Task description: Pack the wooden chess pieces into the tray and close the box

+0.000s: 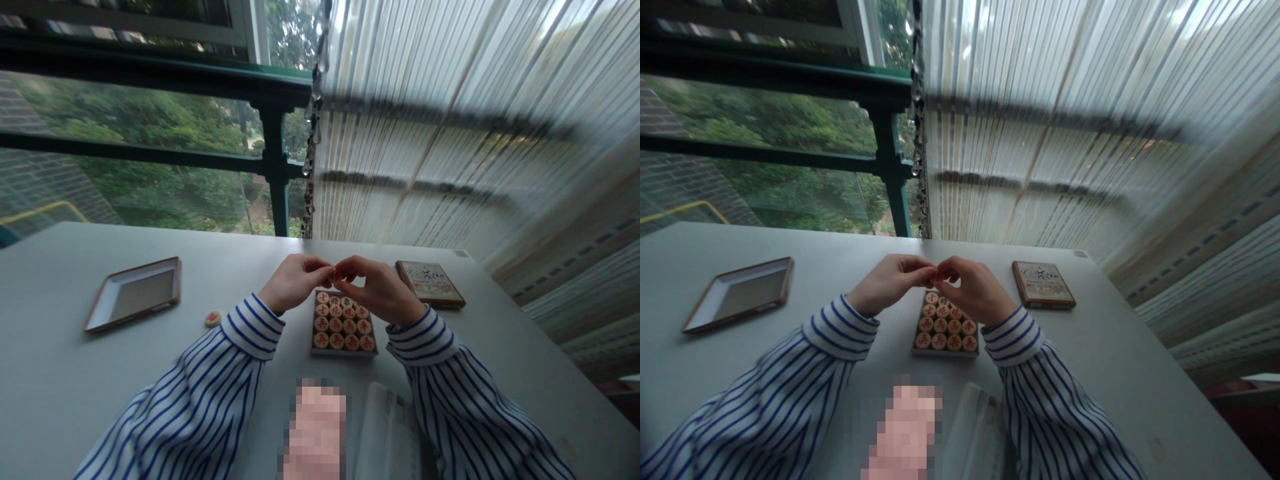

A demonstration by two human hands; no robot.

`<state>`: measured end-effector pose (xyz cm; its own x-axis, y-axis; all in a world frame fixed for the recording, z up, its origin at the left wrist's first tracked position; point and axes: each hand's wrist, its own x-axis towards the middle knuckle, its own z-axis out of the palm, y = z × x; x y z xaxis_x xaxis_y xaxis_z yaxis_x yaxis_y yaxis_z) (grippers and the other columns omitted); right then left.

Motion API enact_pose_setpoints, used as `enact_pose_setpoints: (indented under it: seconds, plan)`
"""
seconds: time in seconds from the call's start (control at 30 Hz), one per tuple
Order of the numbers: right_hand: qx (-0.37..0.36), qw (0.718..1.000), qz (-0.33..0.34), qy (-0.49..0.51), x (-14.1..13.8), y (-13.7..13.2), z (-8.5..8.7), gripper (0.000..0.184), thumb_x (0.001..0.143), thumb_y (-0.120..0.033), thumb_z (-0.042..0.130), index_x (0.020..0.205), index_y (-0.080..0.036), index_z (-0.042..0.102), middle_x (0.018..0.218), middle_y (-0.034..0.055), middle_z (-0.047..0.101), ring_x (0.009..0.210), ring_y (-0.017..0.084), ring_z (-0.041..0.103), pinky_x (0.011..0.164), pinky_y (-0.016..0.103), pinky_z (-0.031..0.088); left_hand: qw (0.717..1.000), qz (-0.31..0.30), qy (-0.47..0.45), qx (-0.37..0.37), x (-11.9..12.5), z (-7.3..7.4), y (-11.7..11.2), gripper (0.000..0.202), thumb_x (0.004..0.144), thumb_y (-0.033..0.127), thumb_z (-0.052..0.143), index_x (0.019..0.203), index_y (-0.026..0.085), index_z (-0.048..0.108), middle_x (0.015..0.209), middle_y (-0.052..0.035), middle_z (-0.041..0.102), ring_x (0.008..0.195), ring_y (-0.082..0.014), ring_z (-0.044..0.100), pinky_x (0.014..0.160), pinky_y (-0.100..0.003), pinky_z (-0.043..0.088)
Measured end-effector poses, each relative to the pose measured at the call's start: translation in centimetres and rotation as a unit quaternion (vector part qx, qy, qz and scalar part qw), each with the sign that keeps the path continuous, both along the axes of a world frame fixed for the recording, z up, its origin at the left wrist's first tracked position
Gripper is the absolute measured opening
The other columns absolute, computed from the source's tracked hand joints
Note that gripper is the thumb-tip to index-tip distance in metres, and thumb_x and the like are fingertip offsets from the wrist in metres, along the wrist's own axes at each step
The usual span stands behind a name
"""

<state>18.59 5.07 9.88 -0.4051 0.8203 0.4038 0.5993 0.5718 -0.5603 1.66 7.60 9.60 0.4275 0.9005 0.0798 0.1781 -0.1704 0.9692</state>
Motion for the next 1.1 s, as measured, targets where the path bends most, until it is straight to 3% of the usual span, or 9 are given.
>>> enact_pose_setpoints:
  seconds: [0.17,0.63,1.1]
  plan:
    - [0.03,0.999,-0.006,-0.021,-0.08,-0.06,0.08,0.018,0.077,-0.024,0.054,0.093,-0.017,0.06,0.079,0.003,0.063,0.071,0.012,0.056,0.067,0.026,0.044,1.0,0.027,-0.001,-0.011,0.03,0.26,-0.12,0.02,0.074,0.024,0.058,0.08,0.006,0.063,0.071,-0.0074,0.065,0.062,-0.0124,0.059,0.063,-0.026,0.047]
    - [0.058,0.996,-0.023,-0.065,0.09,0.01,0.17,0.019,0.077,-0.024,0.055,0.093,-0.017,0.061,0.082,0.0035,0.064,0.074,0.013,0.056,0.07,0.027,0.044,0.999,0.006,-0.006,-0.04,-0.25,-0.1,0.17,0.025,0.072,0.026,0.059,0.087,0.006,0.064,0.076,-0.0084,0.065,0.063,-0.0109,0.055,0.063,-0.026,0.045]
    - [0.078,0.991,-0.025,-0.104,0.15,0.16,-0.16,0.017,0.079,-0.026,0.053,0.092,-0.018,0.06,0.084,0.0027,0.065,0.075,0.014,0.056,0.071,0.028,0.042,0.999,0.012,0.034,-0.014,-0.04,0.15,-0.03,0.023,0.074,0.025,0.056,0.086,0.008,0.065,0.077,-0.0084,0.066,0.063,-0.0114,0.056,0.063,-0.025,0.045]
